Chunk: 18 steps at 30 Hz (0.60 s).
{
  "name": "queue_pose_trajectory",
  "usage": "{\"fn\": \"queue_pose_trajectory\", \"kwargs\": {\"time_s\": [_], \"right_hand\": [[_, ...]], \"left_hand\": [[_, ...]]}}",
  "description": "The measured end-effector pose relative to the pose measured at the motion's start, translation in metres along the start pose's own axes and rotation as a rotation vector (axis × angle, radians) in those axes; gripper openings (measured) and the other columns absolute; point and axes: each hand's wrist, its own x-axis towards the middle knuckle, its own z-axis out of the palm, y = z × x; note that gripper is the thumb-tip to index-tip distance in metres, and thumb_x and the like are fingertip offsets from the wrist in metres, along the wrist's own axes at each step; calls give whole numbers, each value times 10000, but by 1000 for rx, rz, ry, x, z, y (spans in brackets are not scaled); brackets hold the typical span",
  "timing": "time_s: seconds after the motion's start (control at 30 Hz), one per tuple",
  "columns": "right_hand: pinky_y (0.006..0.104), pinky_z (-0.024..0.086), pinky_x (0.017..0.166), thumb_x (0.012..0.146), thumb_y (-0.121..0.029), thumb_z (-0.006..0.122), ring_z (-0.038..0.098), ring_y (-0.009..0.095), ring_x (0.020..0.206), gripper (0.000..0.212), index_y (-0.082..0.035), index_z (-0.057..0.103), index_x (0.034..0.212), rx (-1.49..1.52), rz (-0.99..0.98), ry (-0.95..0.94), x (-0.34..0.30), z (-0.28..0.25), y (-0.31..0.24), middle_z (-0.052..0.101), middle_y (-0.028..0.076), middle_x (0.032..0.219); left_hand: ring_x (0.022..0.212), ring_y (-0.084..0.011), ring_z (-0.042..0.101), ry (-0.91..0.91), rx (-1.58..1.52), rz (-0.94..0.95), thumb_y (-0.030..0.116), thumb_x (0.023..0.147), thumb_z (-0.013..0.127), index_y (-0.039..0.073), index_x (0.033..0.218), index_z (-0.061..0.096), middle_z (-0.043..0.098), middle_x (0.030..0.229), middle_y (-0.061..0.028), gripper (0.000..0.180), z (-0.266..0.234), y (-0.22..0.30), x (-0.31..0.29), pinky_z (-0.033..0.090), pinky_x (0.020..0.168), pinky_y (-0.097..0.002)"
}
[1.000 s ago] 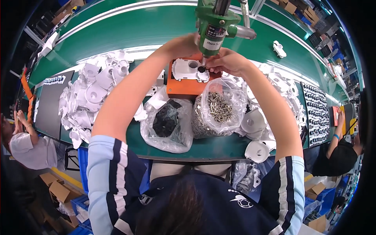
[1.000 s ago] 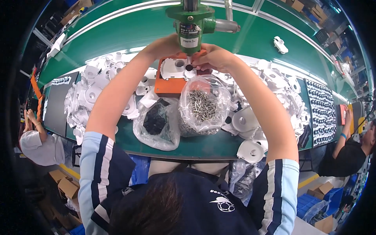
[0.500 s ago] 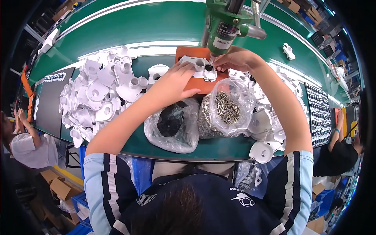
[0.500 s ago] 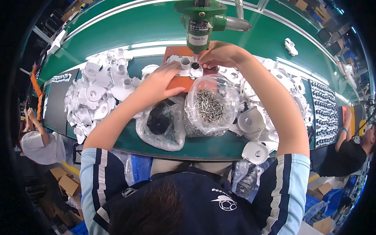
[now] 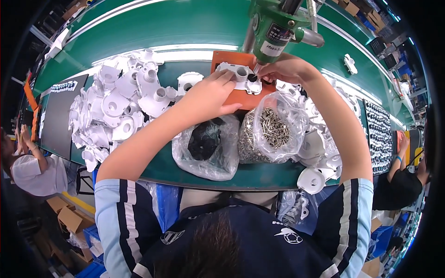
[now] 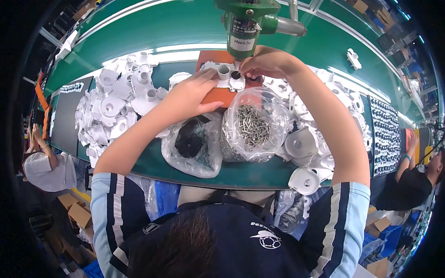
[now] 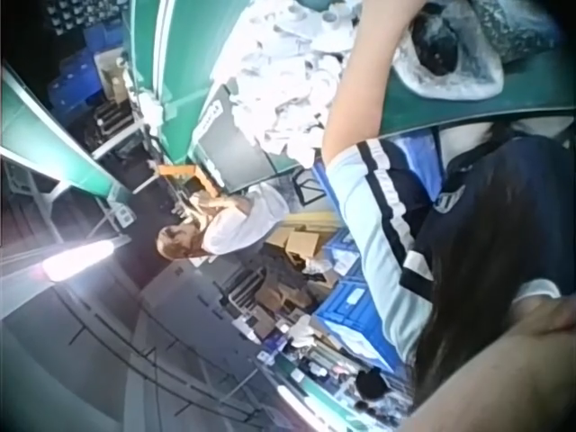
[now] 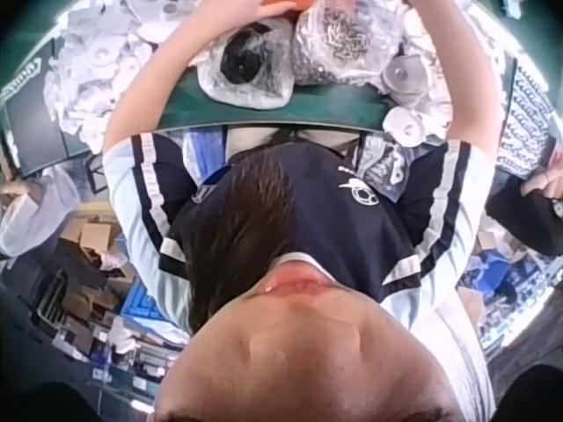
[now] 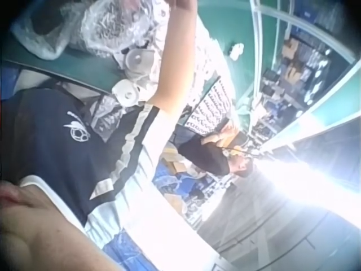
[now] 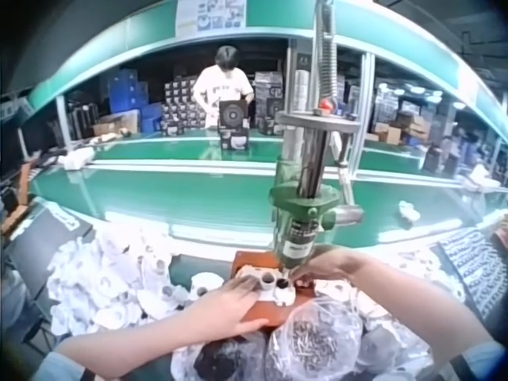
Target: Assembling small white plastic components using a manual press on a factory assembly line.
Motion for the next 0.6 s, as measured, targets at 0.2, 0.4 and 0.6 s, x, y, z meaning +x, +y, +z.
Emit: {"fn": "queue_pose_trajectory", "kwargs": {"time_s": [0.2,0.4,0.6], "right_hand": [[216,347,494,760,-9,623,475,86,580,131,-30,549,866,-119,-12,34,0,-1,-1,534,4,683],[216,375,466,718,-162,715,478,75,562,212,-58,613,872,-465,-19,160,-9,16,-18,550,-7,681],[228,492,575,835,-280,573,582,109,699,367,-3,550,1074,-344,-735,200,6,-112,-20,608,66,910]], "left_hand": [[1063,-349,515,-74,8,-3,384,678,712,-97,999,549,524,1110,-226,600,-5,5,7,469,871,-376],[1036,-347,534,-100,206,16,352,602,766,-76,971,530,517,1113,-242,612,0,8,6,483,842,-366],[980,-334,573,-165,238,39,356,566,786,-73,919,564,575,1022,-265,598,3,25,30,516,782,-356]]}}
